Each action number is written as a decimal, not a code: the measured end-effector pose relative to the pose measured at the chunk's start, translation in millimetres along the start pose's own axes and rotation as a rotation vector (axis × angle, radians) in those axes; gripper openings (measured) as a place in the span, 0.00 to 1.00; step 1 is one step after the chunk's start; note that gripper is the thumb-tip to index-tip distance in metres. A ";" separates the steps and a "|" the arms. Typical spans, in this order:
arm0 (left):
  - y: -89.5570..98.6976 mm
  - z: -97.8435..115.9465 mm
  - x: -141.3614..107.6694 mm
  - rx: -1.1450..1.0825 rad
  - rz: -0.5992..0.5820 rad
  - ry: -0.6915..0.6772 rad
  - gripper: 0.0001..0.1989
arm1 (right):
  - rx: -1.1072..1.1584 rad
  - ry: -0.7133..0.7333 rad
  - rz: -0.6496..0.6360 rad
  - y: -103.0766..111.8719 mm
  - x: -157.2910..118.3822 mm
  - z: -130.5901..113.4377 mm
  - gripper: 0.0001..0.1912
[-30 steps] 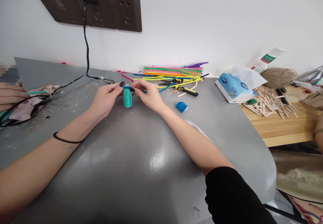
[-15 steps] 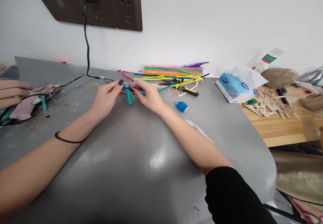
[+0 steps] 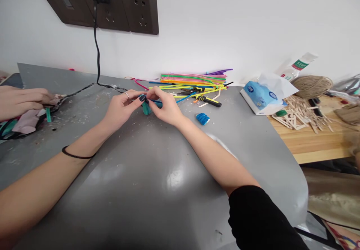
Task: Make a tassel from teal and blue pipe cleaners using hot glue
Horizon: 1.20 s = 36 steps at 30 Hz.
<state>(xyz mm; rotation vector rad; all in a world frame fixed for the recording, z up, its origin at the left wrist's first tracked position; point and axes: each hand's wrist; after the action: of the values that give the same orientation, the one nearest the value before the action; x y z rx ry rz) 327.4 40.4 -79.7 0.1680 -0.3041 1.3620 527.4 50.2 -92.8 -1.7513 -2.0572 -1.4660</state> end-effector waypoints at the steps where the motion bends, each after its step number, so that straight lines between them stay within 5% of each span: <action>1: -0.1 -0.3 -0.1 -0.004 -0.003 0.008 0.18 | 0.005 -0.002 -0.002 0.3 0.0 0.0 0.06; 9: -1.3 -2.4 0.0 -0.120 0.002 0.129 0.27 | 0.007 -0.021 -0.018 1.2 1.6 3.0 0.09; 23: -2.0 -8.4 4.4 -0.320 0.019 0.175 0.09 | 0.007 0.000 -0.017 2.6 0.9 -0.1 0.07; 36: -5.3 -3.7 4.1 -0.356 0.054 0.217 0.08 | -0.021 0.052 -0.012 1.0 -0.9 1.5 0.04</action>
<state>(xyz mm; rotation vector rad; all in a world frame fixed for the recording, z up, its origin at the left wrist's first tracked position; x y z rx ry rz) 333.8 44.3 -81.7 -0.2839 -0.3646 1.3433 529.3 50.4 -93.5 -1.6924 -2.0382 -1.5255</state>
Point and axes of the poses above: each hand's wrist, its own x-axis towards the middle knuckle, its own y-axis out of the back of the hand, z = x × y, and after that the axes turned 14 degrees about -x, right-handed
